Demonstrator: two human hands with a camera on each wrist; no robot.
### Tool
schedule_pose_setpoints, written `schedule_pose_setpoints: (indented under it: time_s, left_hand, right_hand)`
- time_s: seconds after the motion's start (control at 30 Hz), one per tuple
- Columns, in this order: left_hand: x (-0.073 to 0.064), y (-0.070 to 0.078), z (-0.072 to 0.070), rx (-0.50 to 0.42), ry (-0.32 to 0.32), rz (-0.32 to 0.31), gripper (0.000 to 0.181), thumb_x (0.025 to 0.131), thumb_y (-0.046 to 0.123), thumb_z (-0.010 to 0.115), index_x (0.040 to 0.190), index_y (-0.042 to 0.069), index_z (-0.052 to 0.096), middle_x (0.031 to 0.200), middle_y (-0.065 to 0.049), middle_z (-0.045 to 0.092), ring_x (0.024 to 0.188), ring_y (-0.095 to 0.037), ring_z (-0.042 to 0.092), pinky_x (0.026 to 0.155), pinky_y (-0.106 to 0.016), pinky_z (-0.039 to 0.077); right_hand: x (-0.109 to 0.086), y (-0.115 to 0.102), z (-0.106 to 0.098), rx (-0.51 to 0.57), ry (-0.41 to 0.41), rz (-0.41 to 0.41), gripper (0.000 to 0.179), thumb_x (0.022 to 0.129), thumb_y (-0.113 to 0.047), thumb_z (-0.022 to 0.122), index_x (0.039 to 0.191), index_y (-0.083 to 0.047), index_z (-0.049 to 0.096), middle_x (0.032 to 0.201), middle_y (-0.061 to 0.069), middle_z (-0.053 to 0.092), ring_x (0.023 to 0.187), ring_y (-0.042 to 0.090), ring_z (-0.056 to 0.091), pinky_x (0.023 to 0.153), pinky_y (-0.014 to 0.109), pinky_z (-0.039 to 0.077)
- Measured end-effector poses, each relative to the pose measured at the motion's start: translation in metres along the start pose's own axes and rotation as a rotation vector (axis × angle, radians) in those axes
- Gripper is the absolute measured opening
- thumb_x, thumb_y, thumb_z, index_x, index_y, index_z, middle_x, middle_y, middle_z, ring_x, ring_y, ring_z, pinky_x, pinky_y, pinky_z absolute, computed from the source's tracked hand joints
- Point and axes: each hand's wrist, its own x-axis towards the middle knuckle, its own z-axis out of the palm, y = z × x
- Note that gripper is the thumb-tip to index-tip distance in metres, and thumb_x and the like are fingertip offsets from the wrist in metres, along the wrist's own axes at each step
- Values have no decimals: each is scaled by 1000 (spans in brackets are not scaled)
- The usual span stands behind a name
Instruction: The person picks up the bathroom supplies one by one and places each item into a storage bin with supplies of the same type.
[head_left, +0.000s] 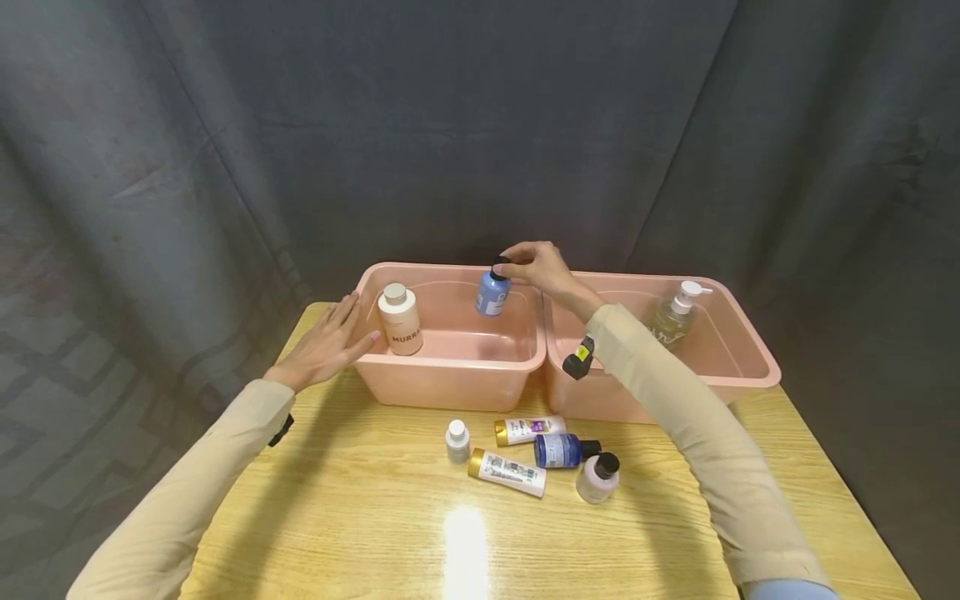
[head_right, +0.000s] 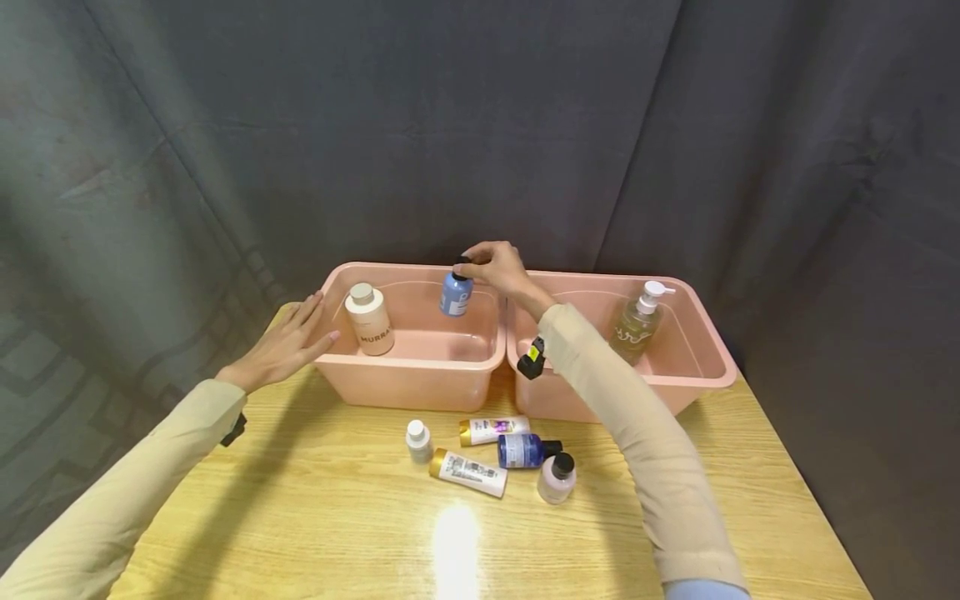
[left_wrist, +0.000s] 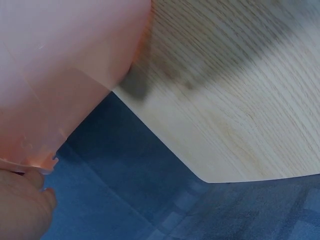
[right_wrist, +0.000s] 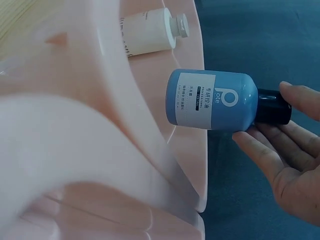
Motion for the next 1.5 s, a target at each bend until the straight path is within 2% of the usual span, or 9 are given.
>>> schedule_pose_setpoints:
  time_s: [0.3, 0.57, 0.73, 0.87, 1.13, 1.27, 1.5]
  left_hand:
    - [-2, -1, 1, -8, -1, -2, 84, 103, 55, 36, 154, -7, 11, 164, -20, -1, 150, -35, 1, 119, -49, 4]
    - [-3, 0, -1, -27, -13, -21, 84, 103, 54, 37, 155, -5, 8, 164, -18, -4, 150, -33, -2, 119, -50, 4]
    - [-3, 1, -1, -33, -15, -26, 83, 103, 52, 38, 155, -4, 8, 164, -18, -4, 150, -32, -2, 119, -50, 5]
    - [-3, 1, -1, -34, -13, -24, 83, 103, 52, 38, 155, -5, 8, 164, -20, -2, 150, -33, -1, 119, -51, 6]
    - [-3, 2, 0, -39, -23, -37, 82, 103, 50, 38, 156, -3, 6, 164, -17, -5, 150, -32, -3, 119, -51, 6]
    - [-3, 2, 0, -41, -23, -40, 82, 103, 51, 38, 156, -3, 6, 164, -16, -6, 150, -31, -3, 119, -51, 6]
    - [-3, 2, 0, -42, -10, -40, 83, 103, 54, 36, 156, -4, 7, 164, -18, -3, 150, -33, -1, 119, -52, 8]
  right_hand:
    - [6, 4, 9, -3, 6, 23, 45, 91, -16, 74, 126, 9, 60, 119, 22, 62, 108, 31, 61, 95, 50, 50]
    - [9, 7, 17, -57, 23, 20, 39, 89, -16, 76, 119, 7, 65, 111, 19, 65, 99, 27, 62, 84, 35, 54]
    - [11, 8, 22, 20, 22, 58, 41, 89, -10, 75, 121, 11, 61, 114, 23, 62, 100, 31, 64, 86, 34, 56]
    - [12, 10, 26, 37, 25, 88, 42, 90, -9, 74, 123, 11, 59, 115, 25, 61, 101, 32, 65, 84, 31, 56]
    - [16, 17, 31, 50, 33, 108, 39, 90, -8, 74, 120, 12, 60, 113, 25, 61, 102, 35, 65, 92, 44, 53]
    - [17, 20, 33, 33, 45, 116, 39, 90, -8, 74, 121, 11, 60, 114, 25, 62, 102, 34, 66, 89, 39, 55]
    - [19, 29, 35, -19, 67, 130, 40, 89, -9, 75, 121, 11, 61, 116, 26, 64, 101, 32, 65, 91, 44, 53]
